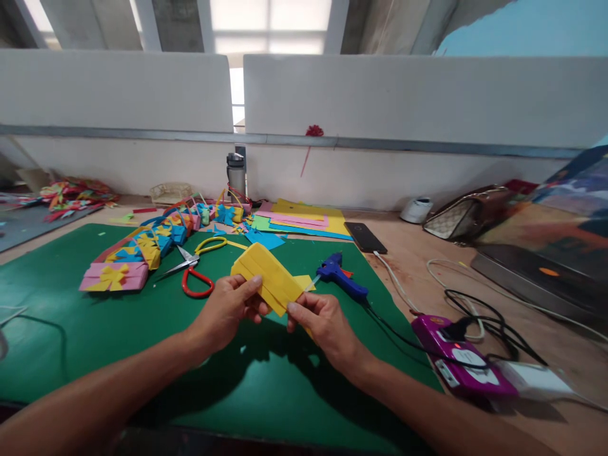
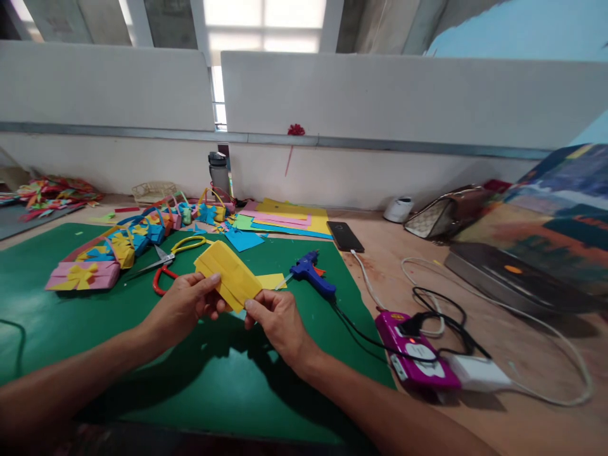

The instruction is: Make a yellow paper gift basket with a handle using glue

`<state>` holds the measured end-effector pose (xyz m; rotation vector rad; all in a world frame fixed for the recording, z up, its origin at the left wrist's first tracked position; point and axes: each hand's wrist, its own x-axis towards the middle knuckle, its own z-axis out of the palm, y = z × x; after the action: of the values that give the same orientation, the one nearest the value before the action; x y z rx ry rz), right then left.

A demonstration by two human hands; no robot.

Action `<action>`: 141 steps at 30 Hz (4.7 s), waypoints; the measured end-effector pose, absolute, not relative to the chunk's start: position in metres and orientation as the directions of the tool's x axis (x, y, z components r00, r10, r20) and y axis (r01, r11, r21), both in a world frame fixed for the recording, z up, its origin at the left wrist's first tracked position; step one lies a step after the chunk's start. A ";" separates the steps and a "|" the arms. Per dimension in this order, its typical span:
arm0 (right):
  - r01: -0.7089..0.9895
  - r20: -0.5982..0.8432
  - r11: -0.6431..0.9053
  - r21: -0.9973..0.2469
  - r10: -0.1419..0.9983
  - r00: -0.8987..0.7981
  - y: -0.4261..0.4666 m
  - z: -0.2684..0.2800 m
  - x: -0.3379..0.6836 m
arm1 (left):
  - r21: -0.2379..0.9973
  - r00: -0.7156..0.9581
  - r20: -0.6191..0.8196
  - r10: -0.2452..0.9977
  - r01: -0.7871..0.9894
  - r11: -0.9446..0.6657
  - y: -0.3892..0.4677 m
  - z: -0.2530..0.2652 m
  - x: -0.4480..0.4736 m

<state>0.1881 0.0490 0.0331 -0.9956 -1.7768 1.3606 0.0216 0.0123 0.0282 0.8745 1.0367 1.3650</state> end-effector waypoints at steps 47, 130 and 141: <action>0.118 0.057 0.129 -0.985 0.875 -0.480 0.048 0.034 0.189 | 0.805 -0.048 -0.102 0.994 -0.591 0.054 0.016 0.038 0.018; 0.145 0.062 0.148 -0.978 0.878 -0.475 0.052 0.032 0.190 | -0.238 0.488 0.756 0.437 0.826 -0.510 0.010 0.013 0.013; 0.125 -0.138 -0.075 -0.989 0.759 -0.636 0.044 0.036 0.186 | -0.368 0.639 0.720 0.271 0.683 -0.631 0.003 0.022 0.007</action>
<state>0.1864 0.0435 0.0365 -0.9511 -1.7307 1.7596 0.0065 0.0028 0.0221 3.3960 1.1330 1.2770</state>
